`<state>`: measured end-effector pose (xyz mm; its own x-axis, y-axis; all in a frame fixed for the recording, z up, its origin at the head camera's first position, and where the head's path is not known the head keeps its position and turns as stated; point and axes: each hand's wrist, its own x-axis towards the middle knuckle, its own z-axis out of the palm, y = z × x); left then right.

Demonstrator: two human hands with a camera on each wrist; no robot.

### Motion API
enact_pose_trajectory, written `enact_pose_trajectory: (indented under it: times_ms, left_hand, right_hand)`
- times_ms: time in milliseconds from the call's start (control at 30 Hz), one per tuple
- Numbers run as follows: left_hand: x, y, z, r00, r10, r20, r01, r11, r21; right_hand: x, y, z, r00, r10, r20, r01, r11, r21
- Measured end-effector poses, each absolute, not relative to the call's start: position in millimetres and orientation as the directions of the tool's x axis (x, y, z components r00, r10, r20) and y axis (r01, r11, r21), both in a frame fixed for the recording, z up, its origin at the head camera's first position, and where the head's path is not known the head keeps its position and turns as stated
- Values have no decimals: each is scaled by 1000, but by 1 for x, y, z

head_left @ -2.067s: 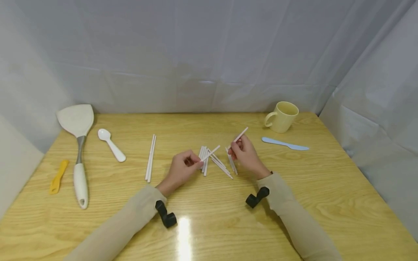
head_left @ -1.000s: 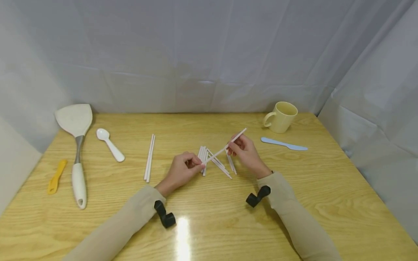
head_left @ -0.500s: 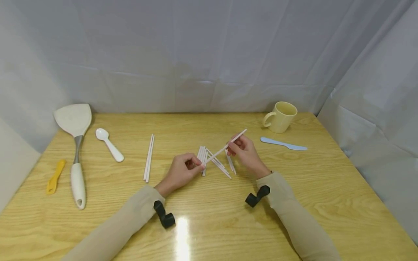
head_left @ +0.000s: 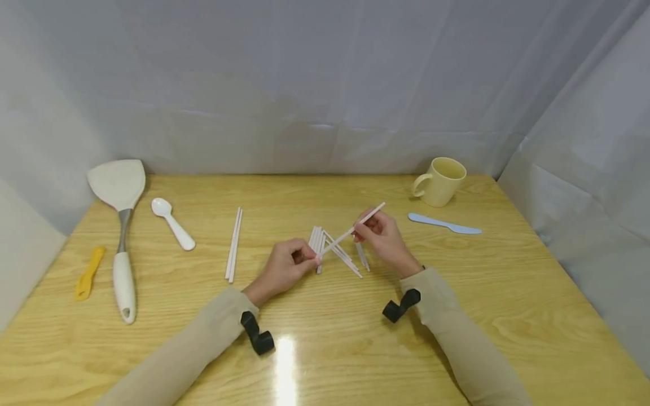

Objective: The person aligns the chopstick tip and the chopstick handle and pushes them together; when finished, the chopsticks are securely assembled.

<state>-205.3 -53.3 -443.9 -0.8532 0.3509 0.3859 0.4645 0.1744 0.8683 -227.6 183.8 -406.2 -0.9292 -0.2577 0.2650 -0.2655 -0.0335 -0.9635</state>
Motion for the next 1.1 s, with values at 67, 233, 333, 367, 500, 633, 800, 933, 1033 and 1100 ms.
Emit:
enact_pose_trajectory:
  times_ms: [67,233,333,367,500,633,800,933,1033,1100]
  left_hand:
    - [-205,-55,-443,-854,354,381,457,161,875]
    - [-204,-52,-443,-860,360,361,433,143,890]
    - [-204,-52,-444,-861,364,355,430,147,891]
    - [-204,-52,-444,-861,366,354,428,146,892]
    - [-203,-52,-443,-868,360,341,412,139,901]
    - [-200,-53,-436,-881,363,302,374,147,916]
    - [-193,-48,-427,-836,449,317,407,118,906]
    - [-185,-40,-426,-786,511,348,443,73,894]
    - [-181,-36,-425,-766,533,359,456,57,888]
    - [-179,-35,-424,-751,546,371,469,46,882]
  right_hand:
    - [-227,182,-406,-926,-258,274,-275,-33,-961]
    - [-225,185,-406,-921,-264,287,-290,-29,-957]
    - [-225,186,-406,-918,-271,289,-292,-30,-956]
    - [-225,186,-406,-917,-275,289,-292,-29,-956]
    - [-227,188,-404,-909,-306,283,-297,2,-955]
    - [-228,190,-399,-899,-340,276,-296,7,-955]
    - [-225,188,-392,-901,-353,254,-277,15,-961]
    - [-222,184,-390,-908,-351,230,-267,59,-962]
    - [-220,181,-389,-904,-361,228,-270,70,-960]
    - [-219,180,-389,-897,-379,228,-276,77,-958]
